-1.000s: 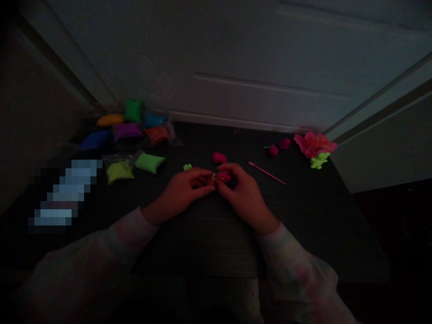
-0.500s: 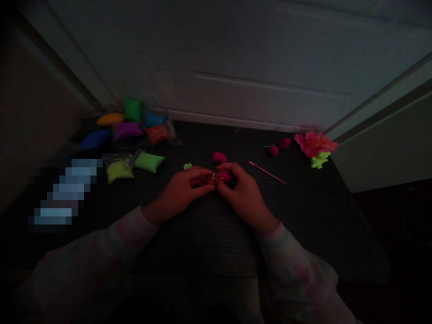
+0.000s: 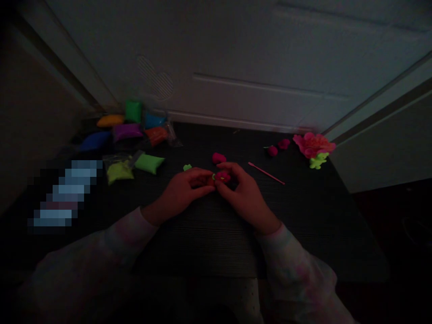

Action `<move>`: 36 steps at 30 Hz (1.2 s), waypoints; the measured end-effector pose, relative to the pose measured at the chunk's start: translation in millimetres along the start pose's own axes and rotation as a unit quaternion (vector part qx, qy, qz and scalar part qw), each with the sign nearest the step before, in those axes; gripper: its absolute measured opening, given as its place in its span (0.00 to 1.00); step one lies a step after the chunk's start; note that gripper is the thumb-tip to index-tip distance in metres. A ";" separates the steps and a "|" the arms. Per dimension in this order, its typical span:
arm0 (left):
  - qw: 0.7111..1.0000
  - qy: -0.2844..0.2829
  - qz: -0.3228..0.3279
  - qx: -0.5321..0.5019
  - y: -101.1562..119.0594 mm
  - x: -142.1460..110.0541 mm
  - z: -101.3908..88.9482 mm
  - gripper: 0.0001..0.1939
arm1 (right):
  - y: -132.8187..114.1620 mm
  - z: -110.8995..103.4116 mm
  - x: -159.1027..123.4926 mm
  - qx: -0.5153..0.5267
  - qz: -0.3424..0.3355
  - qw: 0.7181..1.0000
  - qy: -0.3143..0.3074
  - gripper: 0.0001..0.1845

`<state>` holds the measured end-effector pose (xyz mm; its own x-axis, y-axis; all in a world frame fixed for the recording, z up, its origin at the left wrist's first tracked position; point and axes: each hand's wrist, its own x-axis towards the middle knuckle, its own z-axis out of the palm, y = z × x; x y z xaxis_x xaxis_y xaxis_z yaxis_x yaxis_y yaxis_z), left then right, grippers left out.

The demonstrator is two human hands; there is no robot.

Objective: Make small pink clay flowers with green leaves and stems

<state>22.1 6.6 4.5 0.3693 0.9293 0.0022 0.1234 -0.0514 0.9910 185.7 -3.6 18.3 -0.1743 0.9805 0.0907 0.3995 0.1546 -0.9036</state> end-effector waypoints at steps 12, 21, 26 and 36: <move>0.986 -0.002 -0.066 -0.151 12.1 0.9 -1.6 0.17 | -2.9 -7.3 -1.1 0.115 -0.008 0.993 0.006 0.17; 0.985 -0.008 -0.064 -0.158 9.7 0.6 -0.4 0.16 | -1.0 -4.0 -0.4 0.086 -0.016 0.996 0.015 0.16; 0.986 -0.011 -0.060 -0.155 8.4 1.3 -0.4 0.16 | 1.8 -4.1 0.3 0.077 -0.023 0.997 0.006 0.16; 0.996 0.009 -0.039 -0.084 6.1 0.9 -0.5 0.16 | -5.3 -6.4 0.1 0.042 -0.005 0.999 0.004 0.13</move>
<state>22.7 7.3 10.6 0.3482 0.9344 -0.0754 -0.0046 0.0822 0.9966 189.3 -3.5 25.8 -0.1703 0.9799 0.1037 0.3198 0.1545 -0.9348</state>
